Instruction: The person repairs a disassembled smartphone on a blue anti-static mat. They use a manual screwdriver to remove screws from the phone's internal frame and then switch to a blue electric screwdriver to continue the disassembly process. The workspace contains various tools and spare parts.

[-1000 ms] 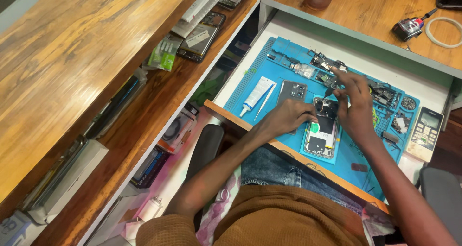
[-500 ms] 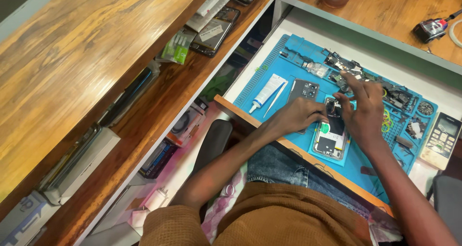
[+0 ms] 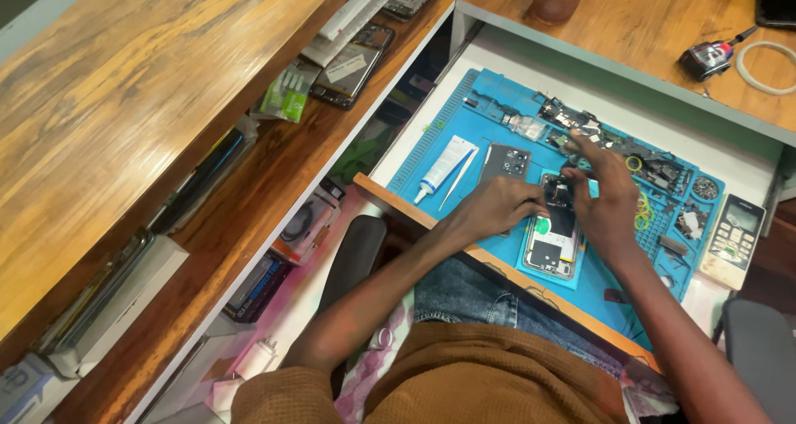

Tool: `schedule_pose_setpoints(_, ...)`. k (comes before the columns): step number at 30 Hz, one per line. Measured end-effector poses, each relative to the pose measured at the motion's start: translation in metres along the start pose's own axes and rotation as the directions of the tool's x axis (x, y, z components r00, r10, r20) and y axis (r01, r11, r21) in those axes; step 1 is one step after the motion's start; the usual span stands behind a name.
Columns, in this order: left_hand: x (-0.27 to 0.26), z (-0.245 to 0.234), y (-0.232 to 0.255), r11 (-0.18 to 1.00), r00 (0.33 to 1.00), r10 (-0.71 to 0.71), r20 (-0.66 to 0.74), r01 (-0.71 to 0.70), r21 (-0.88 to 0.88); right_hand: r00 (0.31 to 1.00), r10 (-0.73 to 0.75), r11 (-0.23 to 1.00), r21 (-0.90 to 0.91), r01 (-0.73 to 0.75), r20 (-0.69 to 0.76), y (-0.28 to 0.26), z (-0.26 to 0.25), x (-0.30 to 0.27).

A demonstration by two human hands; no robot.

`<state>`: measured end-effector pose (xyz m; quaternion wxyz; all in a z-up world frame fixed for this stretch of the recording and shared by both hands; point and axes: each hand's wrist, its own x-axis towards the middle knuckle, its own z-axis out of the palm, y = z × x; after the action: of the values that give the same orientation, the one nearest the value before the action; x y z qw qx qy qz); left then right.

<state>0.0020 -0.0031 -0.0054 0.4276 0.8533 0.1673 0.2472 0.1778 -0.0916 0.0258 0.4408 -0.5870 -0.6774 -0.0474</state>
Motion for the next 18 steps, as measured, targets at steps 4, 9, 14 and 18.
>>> schedule_pose_setpoints(4, 0.001, 0.000, 0.000, 0.998, 0.996, 0.069, -0.048, -0.069, 0.007, 0.977, 0.196, 0.964, 0.168, -0.207, 0.080, 0.005, 0.008, -0.004)
schedule_pose_setpoints(9, 0.000, -0.002, 0.004, 0.984, 0.981, 0.173, -0.093, -0.168, 0.063, 0.888, 0.459, 0.764, 0.525, -0.376, -0.031, 0.010, 0.000, -0.002)
schedule_pose_setpoints(14, 0.000, 0.000, 0.007, 0.999, 0.999, 0.021, -0.050, -0.020, 0.027, 0.751, 0.630, 0.754, 0.076, -0.653, 0.200, 0.006, -0.059, -0.001)
schedule_pose_setpoints(18, -0.004, 0.008, 0.013, 0.995, 0.992, -0.093, -0.090, 0.090, -0.035, 0.448, 0.821, 0.525, -0.161, -0.836, 0.354, -0.023, -0.078, -0.021)
